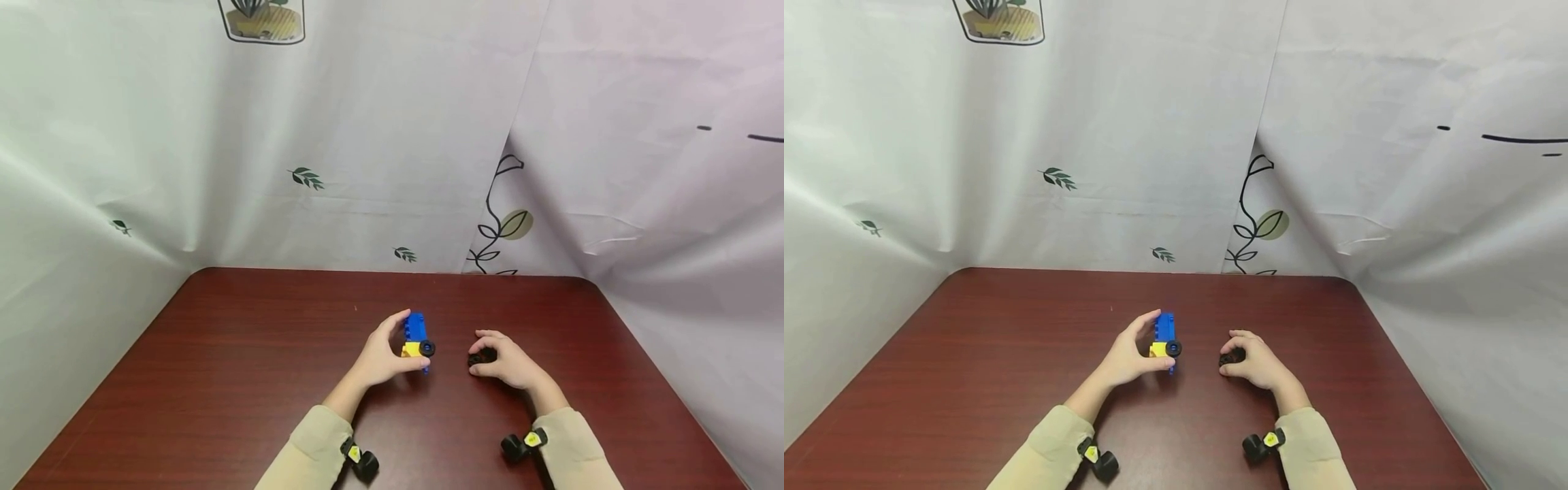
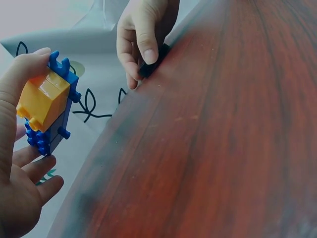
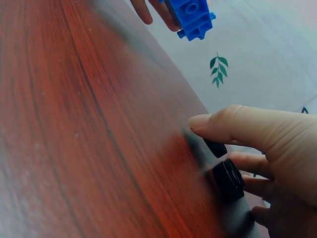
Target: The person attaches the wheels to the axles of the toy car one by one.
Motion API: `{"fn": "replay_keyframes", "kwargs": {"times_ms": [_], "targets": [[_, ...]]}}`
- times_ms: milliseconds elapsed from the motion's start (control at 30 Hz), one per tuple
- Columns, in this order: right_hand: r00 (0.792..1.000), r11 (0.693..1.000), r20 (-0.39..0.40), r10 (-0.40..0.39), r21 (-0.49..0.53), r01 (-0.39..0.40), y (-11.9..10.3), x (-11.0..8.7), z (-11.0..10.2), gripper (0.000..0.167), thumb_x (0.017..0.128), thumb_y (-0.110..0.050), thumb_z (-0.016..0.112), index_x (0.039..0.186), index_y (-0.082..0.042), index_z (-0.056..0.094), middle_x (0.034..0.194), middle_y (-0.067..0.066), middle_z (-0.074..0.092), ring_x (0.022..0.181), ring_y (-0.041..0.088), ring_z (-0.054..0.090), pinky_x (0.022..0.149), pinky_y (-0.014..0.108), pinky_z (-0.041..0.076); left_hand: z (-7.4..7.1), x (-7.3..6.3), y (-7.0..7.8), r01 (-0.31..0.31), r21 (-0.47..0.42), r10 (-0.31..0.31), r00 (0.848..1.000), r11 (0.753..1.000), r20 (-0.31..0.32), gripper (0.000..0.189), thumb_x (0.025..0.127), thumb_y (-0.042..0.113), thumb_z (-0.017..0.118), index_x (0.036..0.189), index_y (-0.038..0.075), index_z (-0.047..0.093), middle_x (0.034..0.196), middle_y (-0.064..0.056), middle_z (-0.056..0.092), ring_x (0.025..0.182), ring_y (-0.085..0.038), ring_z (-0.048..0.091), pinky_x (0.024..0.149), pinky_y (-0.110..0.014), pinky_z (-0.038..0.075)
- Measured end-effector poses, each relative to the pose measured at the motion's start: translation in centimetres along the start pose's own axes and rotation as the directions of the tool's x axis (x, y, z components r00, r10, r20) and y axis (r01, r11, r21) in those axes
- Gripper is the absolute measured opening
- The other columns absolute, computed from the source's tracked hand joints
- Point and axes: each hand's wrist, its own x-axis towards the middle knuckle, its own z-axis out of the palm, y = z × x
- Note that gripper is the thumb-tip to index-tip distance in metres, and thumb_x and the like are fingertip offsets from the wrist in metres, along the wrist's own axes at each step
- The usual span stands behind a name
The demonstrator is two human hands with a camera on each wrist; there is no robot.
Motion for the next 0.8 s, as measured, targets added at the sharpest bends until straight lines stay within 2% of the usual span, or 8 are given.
{"fn": "replay_keyframes", "kwargs": {"times_ms": [400, 533, 633, 700, 800], "targets": [[0.992, 1.0, -0.121, 0.024, 0.0, -0.024, -0.3, 0.4, 0.5, 0.027, 0.076, -0.025, 0.078, 0.098, -0.013, 0.067, 0.128, 0.018, 0.057, 0.124, 0.037, 0.049, 0.102, 0.054, 0.037, -0.1, -0.1, -0.3, 0.018, 0.014, -0.018, 1.0, 1.0, -0.008, 0.087, 0.072, 0.041, 0.08, 0.144, 0.029, 0.035, 0.146, -0.007, 0.042, 0.132, -0.026, 0.042, 0.104, -0.052, 0.039], [0.985, 0.998, -0.165, 0.053, -0.013, -0.056, -0.6, 0.5, 0.6, 0.029, 0.079, -0.026, 0.076, 0.102, -0.013, 0.066, 0.123, 0.013, 0.061, 0.118, 0.033, 0.054, 0.098, 0.051, 0.041, -0.4, -0.6, 1.3, 0.019, 0.006, -0.019, 1.0, 1.0, 0.004, 0.087, 0.072, 0.037, 0.081, 0.145, 0.021, 0.036, 0.145, -0.011, 0.043, 0.13, -0.029, 0.044, 0.103, -0.053, 0.04], [0.978, 0.996, -0.192, 0.084, -0.016, -0.089, -1.0, 0.6, 0.6, 0.031, 0.08, -0.029, 0.075, 0.106, -0.014, 0.065, 0.117, 0.008, 0.064, 0.111, 0.027, 0.058, 0.094, 0.047, 0.045, -0.4, -0.5, 1.5, 0.027, 0.01, -0.027, 0.999, 1.0, 0.018, 0.087, 0.073, 0.032, 0.081, 0.145, 0.017, 0.035, 0.145, -0.014, 0.042, 0.13, -0.032, 0.044, 0.103, -0.054, 0.04], [0.974, 0.994, -0.204, 0.103, -0.013, -0.108, -1.2, 0.7, 0.7, 0.032, 0.081, -0.03, 0.074, 0.108, -0.014, 0.065, 0.112, 0.005, 0.065, 0.106, 0.024, 0.06, 0.089, 0.044, 0.048, -0.2, -0.2, 0.9, 0.037, 0.013, -0.038, 0.999, 0.999, 0.024, 0.088, 0.073, 0.03, 0.081, 0.146, 0.018, 0.034, 0.145, -0.014, 0.042, 0.13, -0.031, 0.044, 0.104, -0.053, 0.039], [0.969, 0.992, -0.216, 0.118, -0.01, -0.123, -1.7, 0.9, 0.7, 0.033, 0.082, -0.03, 0.074, 0.109, -0.014, 0.065, 0.107, 0.004, 0.066, 0.099, 0.021, 0.063, 0.084, 0.04, 0.05, 0.0, 0.1, -0.2, 0.033, 0.021, -0.033, 0.999, 0.999, 0.027, 0.089, 0.072, 0.034, 0.081, 0.146, 0.023, 0.033, 0.145, -0.009, 0.042, 0.13, -0.028, 0.044, 0.103, -0.051, 0.041]]}}
